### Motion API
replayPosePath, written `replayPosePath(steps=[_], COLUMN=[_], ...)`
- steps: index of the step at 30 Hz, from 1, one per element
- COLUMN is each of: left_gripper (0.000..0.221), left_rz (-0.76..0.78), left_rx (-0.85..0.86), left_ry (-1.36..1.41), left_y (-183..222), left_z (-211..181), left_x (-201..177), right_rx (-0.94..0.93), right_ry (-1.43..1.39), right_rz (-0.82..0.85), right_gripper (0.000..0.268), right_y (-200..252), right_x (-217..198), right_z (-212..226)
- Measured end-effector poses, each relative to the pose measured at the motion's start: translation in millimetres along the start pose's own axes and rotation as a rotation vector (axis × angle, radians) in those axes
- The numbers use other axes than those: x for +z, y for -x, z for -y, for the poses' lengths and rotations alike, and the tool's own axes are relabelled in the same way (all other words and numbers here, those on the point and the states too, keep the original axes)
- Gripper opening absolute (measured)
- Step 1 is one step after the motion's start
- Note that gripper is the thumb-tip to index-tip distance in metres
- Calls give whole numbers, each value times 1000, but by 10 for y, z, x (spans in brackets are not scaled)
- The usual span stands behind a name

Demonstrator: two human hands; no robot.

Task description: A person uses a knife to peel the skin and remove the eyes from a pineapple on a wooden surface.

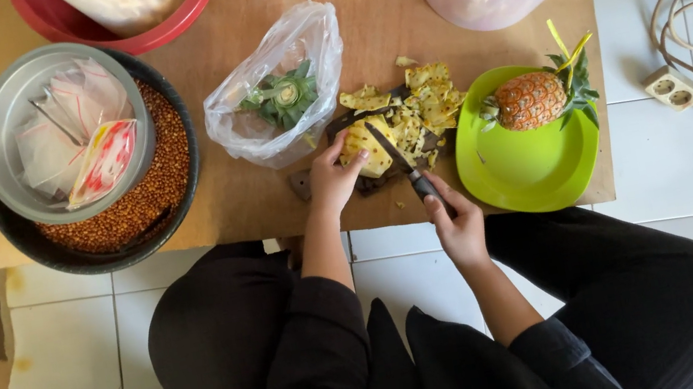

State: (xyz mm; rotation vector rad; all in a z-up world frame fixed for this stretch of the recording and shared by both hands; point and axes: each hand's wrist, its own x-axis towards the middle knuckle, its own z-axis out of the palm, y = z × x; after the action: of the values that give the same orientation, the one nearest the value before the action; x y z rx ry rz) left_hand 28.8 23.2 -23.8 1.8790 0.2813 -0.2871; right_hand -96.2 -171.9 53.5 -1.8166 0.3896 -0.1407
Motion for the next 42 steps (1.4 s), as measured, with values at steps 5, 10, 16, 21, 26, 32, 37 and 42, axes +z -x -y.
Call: replayPosePath(steps=[5,10,16,21,26,32,37,42], left_gripper=[69,68,70,68,71,72,76,80], left_rz=[13,13,19,48,53,62,62,68], left_rx=[-11,-13,1,-4,11,-16,-91,-276], left_ry=[43,61,-17,98,125,120,203,419], left_y=[49,69,-6,64,64,17,104,234], left_z=[-123,-154,-18,-132,-139,-83,-235,-326], left_x=[-43,-71,-44,-98,-145,-130,-78,8], right_rx=[169,202,165,226,290,394,273,117], right_ry=[-179,-216,-111,-203,-235,-385,-214,206], right_rz=[70,71,10,118,171,192,-79,15], right_gripper=[33,33,31,33,33,34,37,58], right_y=[-54,-53,-84,-246,-153,-152,-107,-46], right_x=[109,164,337,388,112,15,-76,85], right_z=[-151,-157,87,-77,-157,53,77,89])
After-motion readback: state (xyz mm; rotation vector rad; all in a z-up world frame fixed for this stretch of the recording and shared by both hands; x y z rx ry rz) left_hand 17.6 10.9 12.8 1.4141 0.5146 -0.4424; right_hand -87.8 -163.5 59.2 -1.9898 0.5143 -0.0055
